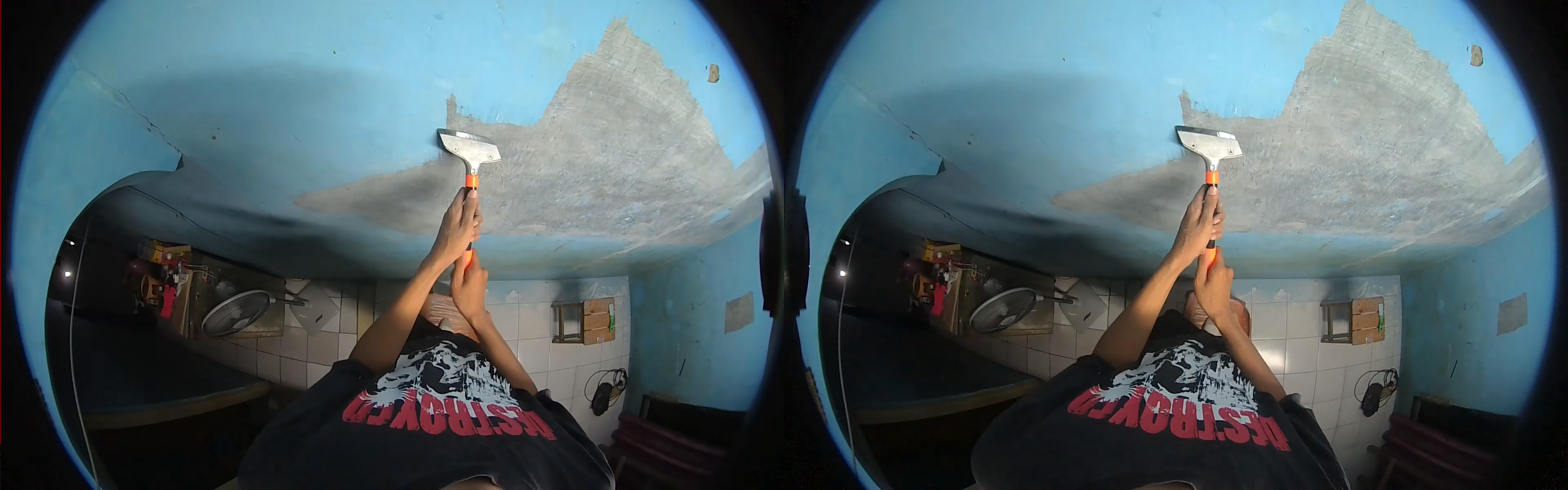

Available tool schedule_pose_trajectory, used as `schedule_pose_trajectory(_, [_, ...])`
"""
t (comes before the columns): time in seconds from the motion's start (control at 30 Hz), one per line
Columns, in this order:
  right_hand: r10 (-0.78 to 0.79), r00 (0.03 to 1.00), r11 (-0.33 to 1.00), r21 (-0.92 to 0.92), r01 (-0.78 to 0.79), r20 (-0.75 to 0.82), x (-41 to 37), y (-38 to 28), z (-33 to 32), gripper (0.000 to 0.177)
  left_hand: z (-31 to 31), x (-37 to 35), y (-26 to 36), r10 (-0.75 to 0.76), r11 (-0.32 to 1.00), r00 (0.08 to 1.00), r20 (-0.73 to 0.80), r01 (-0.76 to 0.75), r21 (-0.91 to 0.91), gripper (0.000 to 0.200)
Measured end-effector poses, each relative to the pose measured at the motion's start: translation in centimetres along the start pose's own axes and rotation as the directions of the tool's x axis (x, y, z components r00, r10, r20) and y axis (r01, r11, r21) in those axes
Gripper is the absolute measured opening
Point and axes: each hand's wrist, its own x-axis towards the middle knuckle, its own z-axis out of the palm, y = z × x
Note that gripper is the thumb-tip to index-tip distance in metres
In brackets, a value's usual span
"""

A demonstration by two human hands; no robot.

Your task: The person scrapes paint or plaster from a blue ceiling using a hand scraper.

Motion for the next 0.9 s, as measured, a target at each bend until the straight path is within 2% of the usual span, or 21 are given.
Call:
schedule_pose_trajectory(0.03, [-0.004,1.000,1.000,0.000,0.004,-0.003,-0.1,0.0,0.0,0.034,0.0,0.3,0.6,0.026,1.000,0.998,0.052,-0.025,-0.018,0.037])
schedule_pose_trajectory(0.13, [0.049,0.998,0.999,-0.004,-0.049,-0.025,-1.5,1.1,0.3,0.035,-1.0,-0.2,-3.7,-0.023,0.994,0.997,0.067,0.030,-0.103,0.036])
schedule_pose_trajectory(0.17, [0.082,0.996,0.997,0.007,-0.082,0.020,-2.5,2.3,0.3,0.035,-1.4,-0.6,-5.4,-0.061,0.984,0.996,0.068,0.071,-0.164,0.037])
schedule_pose_trajectory(0.23, [0.114,0.992,0.993,0.018,-0.116,0.060,-2.9,2.9,0.4,0.035,-1.7,-0.7,-6.6,-0.056,0.985,0.996,0.074,0.068,-0.162,0.038])
schedule_pose_trajectory(0.33, [0.160,0.983,0.986,0.036,-0.164,0.094,-2.1,2.0,0.1,0.036,-1.1,-0.5,-3.6,-0.052,0.993,0.996,0.075,0.059,-0.103,0.036])
schedule_pose_trajectory(0.53, [0.047,0.999,0.999,0.021,-0.047,0.022,-3.1,4.4,0.8,0.038,-1.6,-0.7,-6.9,-0.066,0.985,0.997,0.051,0.073,-0.158,0.040])
schedule_pose_trajectory(0.6, [0.207,0.972,0.977,0.034,-0.212,0.110,-3.4,3.8,0.3,0.035,-1.3,-0.9,-6.8,-0.084,0.982,0.995,0.049,0.091,-0.166,0.040])
schedule_pose_trajectory(0.63, [0.203,0.973,0.978,0.035,-0.208,0.108,-2.9,3.6,0.3,0.035,-1.4,-0.7,-6.5,-0.098,0.980,0.994,0.045,0.105,-0.168,0.040])
schedule_pose_trajectory(0.67, [0.165,0.983,0.985,0.042,-0.168,0.079,-2.1,3.1,0.4,0.034,-1.1,-0.3,-5.0,-0.094,0.981,0.994,0.046,0.101,-0.165,0.040])
schedule_pose_trajectory(0.73, [0.136,0.989,0.989,0.047,-0.139,0.056,-1.0,1.6,0.2,0.034,-0.2,0.2,-1.6,0.017,0.997,0.997,0.076,-0.011,-0.075,0.040])
schedule_pose_trajectory(0.83, [0.129,0.990,0.987,0.093,-0.133,0.049,-0.3,0.3,-0.2,0.033,-0.2,0.3,-1.3,0.017,0.990,0.996,0.090,-0.004,-0.144,0.040])
schedule_pose_trajectory(0.9, [0.151,0.986,0.988,0.025,-0.153,0.070,-2.0,2.2,0.0,0.033,-1.0,-0.5,-4.4,0.020,0.994,0.996,0.082,-0.011,-0.108,0.039])
